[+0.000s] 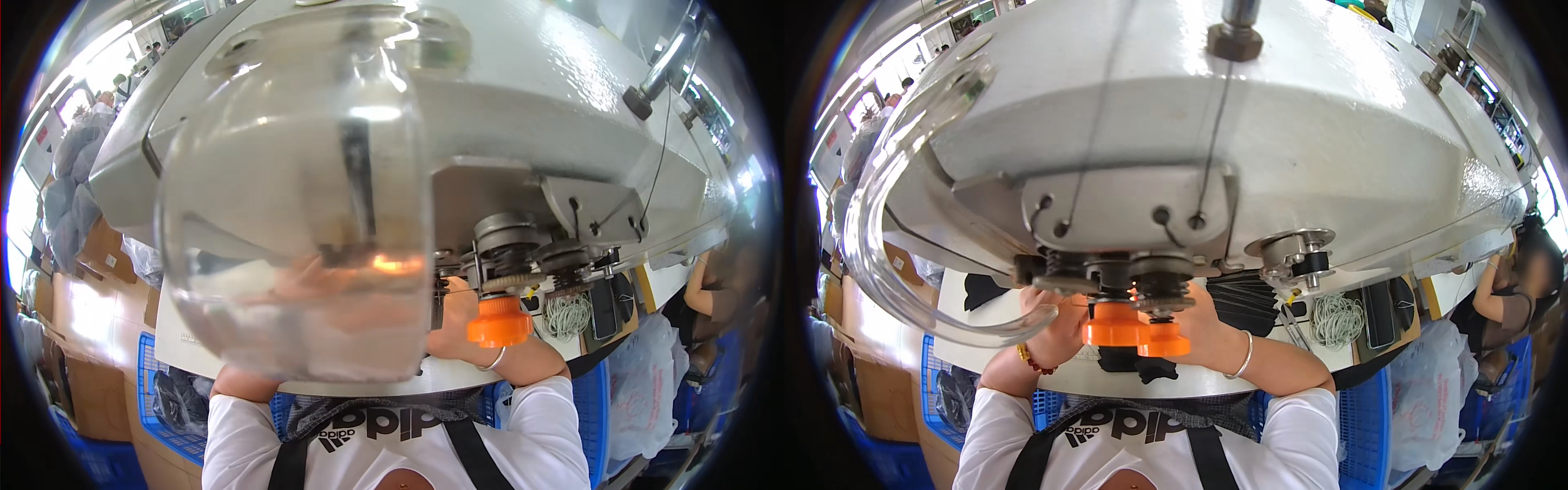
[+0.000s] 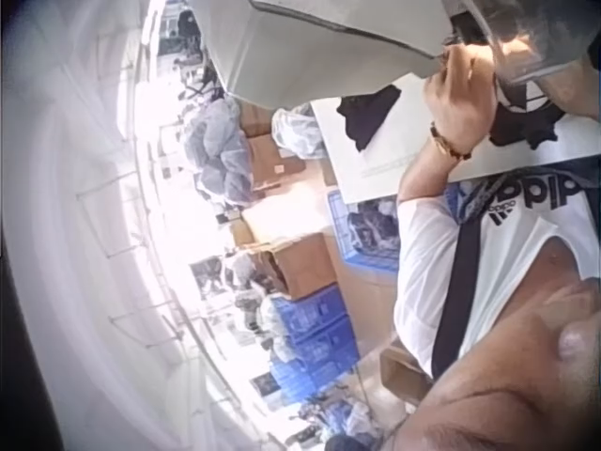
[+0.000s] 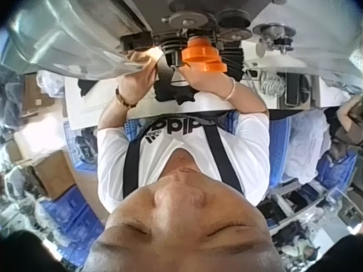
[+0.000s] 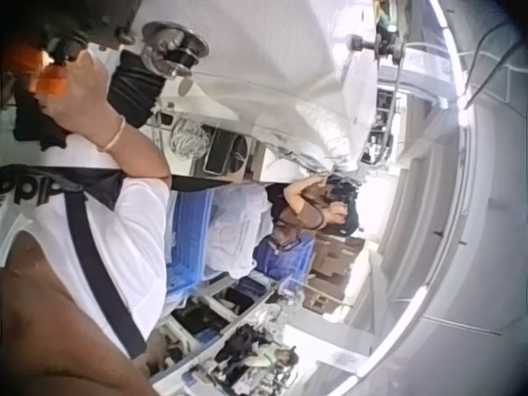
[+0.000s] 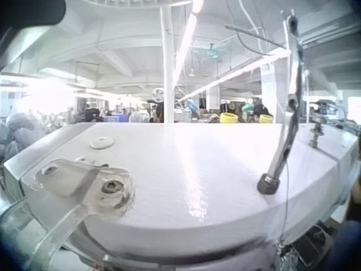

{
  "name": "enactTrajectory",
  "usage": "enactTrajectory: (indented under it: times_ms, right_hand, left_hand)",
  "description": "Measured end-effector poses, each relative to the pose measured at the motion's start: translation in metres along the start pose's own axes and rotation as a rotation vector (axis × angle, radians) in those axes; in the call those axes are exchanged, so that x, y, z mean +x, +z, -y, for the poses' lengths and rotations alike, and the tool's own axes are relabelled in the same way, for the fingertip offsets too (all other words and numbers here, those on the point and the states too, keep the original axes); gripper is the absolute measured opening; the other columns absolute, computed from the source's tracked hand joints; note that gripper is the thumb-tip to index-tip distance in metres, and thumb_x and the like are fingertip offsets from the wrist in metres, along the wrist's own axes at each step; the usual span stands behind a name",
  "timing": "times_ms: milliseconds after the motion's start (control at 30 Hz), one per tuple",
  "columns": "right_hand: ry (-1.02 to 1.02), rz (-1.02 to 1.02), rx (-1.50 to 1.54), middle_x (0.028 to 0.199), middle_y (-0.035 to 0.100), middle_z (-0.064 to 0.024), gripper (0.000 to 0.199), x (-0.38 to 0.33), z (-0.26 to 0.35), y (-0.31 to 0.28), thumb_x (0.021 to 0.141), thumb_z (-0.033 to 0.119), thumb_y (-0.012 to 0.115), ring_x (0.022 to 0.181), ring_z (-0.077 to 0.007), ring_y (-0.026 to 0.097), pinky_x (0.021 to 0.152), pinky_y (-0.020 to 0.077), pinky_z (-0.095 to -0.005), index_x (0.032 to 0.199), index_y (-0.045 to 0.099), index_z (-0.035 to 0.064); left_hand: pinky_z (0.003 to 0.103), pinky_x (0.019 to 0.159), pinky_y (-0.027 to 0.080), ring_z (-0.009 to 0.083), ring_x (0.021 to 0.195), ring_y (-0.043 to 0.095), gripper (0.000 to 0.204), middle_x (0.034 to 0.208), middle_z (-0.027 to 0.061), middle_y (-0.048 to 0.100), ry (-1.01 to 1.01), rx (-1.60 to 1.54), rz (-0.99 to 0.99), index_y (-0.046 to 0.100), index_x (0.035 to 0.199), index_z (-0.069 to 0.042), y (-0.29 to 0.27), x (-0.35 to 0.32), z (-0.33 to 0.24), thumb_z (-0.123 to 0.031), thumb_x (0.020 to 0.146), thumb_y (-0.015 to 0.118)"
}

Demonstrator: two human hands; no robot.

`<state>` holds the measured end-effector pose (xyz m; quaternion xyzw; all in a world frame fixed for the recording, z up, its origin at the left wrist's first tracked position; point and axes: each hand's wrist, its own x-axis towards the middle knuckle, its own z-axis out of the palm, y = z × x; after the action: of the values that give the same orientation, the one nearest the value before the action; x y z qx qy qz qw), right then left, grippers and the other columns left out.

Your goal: The recorder is using an industrial sewing machine to stitch together black fabric components, likely for footwear.

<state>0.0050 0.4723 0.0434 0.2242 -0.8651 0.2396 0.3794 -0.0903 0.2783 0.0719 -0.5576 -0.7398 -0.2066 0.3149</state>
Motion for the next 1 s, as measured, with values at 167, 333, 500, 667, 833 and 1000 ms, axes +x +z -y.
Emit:
enactTrajectory:
  times_ms: [167,333,500,667,833,1000]
  right_hand:
    - [0.048,0.086,0.099,0.090,0.063,-0.0043,0.024,-0.021,-0.013,0.013,0.068,0.016,0.063,0.079,-0.0212,0.062,0.063,0.0503,-0.0319,0.090,0.064,0.0085]
    - [0.230,0.081,-0.009,0.093,0.064,-0.0020,0.028,0.009,0.008,-0.014,0.069,0.015,0.062,0.077,-0.0210,0.061,0.058,0.0488,-0.0333,0.096,0.065,0.0147]
    - [-0.013,0.206,-0.270,0.090,0.065,-0.0018,0.040,0.007,-0.010,-0.024,0.067,0.018,0.065,0.071,-0.0180,0.061,0.051,0.0449,-0.0340,0.107,0.068,0.0205]
    - [0.017,0.225,-0.240,0.086,0.065,-0.0021,0.038,0.007,-0.012,-0.021,0.069,0.018,0.065,0.071,-0.0181,0.061,0.051,0.0450,-0.0347,0.107,0.068,0.0195]
    - [-0.015,0.173,-0.180,0.088,0.065,-0.0031,0.034,0.004,-0.017,-0.015,0.070,0.018,0.065,0.072,-0.0192,0.061,0.053,0.0456,-0.0346,0.104,0.068,0.0184]
    - [-0.050,0.121,-0.107,0.096,0.066,-0.0046,0.033,0.012,-0.012,-0.019,0.069,0.016,0.065,0.078,-0.0220,0.063,0.059,0.0484,-0.0351,0.102,0.068,0.0178]
  left_hand:
    - [0.036,0.062,0.046,0.0230,0.070,0.059,0.020,0.085,0.0056,0.063,0.003,0.125,0.050,0.068,0.084,-0.009,-0.007,-0.003,-0.002,-0.010,0.064,0.069]
    - [0.035,0.065,0.047,0.0220,0.072,0.061,0.020,0.085,0.0043,0.064,-0.078,0.085,0.130,0.068,0.085,-0.010,-0.010,-0.014,0.002,-0.009,0.066,0.070]
    - [0.035,0.067,0.048,0.0210,0.075,0.062,0.020,0.085,0.0030,0.065,-0.129,0.022,0.209,0.069,0.087,-0.011,-0.010,-0.020,0.000,-0.008,0.067,0.070]
    - [0.033,0.066,0.050,0.0210,0.074,0.063,0.021,0.085,0.0019,0.066,-0.250,-0.048,0.147,0.069,0.087,-0.011,0.006,-0.029,-0.009,-0.009,0.066,0.073]
    - [0.033,0.067,0.051,0.0217,0.072,0.064,0.022,0.084,0.0024,0.067,-0.270,-0.091,0.050,0.069,0.086,-0.010,0.021,-0.038,-0.013,-0.007,0.064,0.074]
    - [0.033,0.066,0.052,0.0226,0.069,0.063,0.022,0.081,0.0043,0.066,-0.165,-0.103,-0.036,0.069,0.083,-0.008,0.022,-0.033,-0.014,-0.002,0.063,0.071]
